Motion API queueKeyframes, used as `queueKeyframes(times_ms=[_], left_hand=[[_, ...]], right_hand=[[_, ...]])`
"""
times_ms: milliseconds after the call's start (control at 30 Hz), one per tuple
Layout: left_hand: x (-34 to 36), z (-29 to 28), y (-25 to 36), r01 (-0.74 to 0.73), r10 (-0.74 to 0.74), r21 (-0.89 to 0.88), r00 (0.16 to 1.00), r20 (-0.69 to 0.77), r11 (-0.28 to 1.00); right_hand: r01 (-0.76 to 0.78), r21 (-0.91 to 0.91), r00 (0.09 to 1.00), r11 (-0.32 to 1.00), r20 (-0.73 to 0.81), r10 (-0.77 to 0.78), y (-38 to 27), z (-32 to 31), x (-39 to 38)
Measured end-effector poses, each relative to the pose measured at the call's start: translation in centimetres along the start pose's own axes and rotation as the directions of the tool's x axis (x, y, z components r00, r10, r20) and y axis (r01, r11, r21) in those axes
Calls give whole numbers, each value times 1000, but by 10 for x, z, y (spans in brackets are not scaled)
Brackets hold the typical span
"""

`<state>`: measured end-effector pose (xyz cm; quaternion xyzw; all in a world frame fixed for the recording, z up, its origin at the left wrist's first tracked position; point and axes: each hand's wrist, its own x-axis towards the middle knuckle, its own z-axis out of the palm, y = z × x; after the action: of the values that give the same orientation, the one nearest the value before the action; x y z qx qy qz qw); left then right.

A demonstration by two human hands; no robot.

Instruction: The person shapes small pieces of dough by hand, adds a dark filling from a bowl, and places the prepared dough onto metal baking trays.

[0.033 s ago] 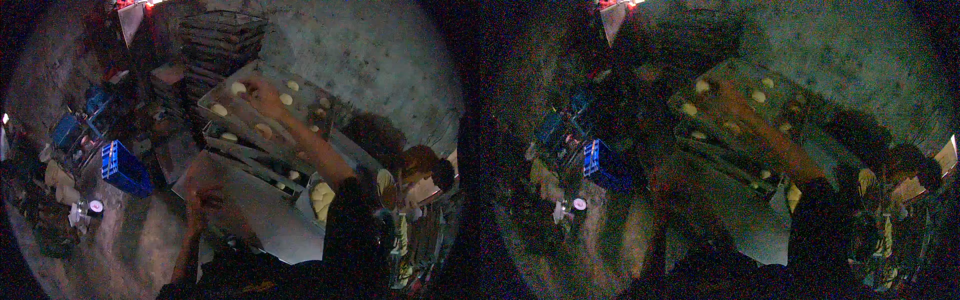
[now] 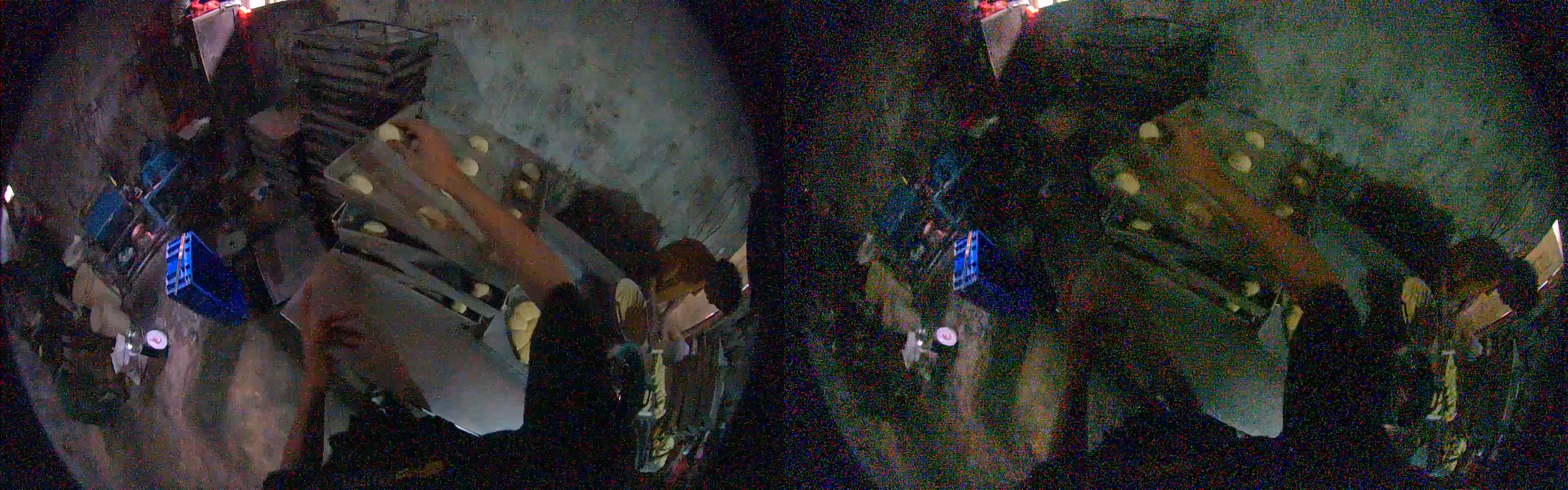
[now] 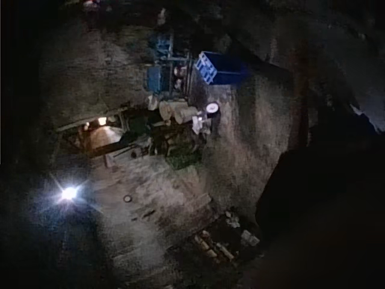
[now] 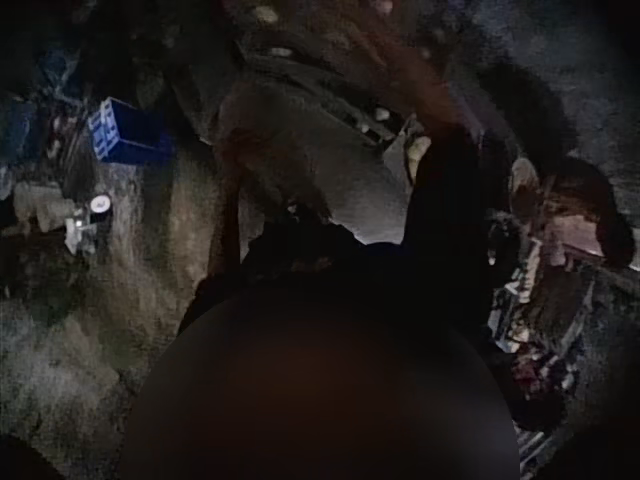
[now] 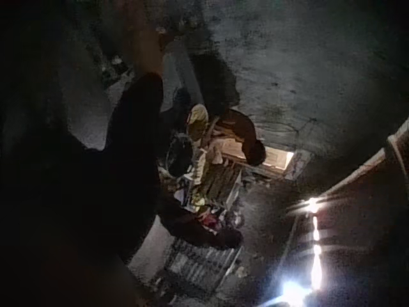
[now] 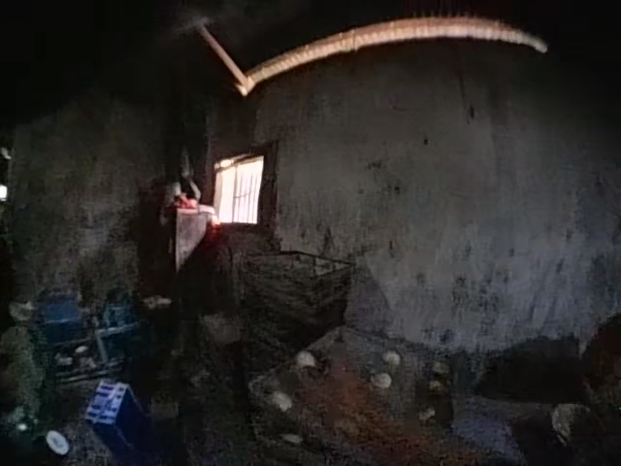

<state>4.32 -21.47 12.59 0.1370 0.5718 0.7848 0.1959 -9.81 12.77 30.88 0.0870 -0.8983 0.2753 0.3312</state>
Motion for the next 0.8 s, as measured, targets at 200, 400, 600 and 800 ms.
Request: queueKeyframes(times_ms=[200,400,600,800], left_hand=[[-22,-22,-56,20,-36,-102,986,-162,995],[-11,-1,-56,110,-110,-1,993,41,994],[20,87,-42,232,-288,193,889,357,954],[6,187,-72,195,-430,408,643,633,892]], right_hand=[[-55,-415,996,908,36,77,135,61,21],[-81,-532,989,843,62,134,113,-56,17],[-258,-693,960,673,-108,257,149,-247,-155],[-366,-651,848,665,60,526,136,-296,-457]])
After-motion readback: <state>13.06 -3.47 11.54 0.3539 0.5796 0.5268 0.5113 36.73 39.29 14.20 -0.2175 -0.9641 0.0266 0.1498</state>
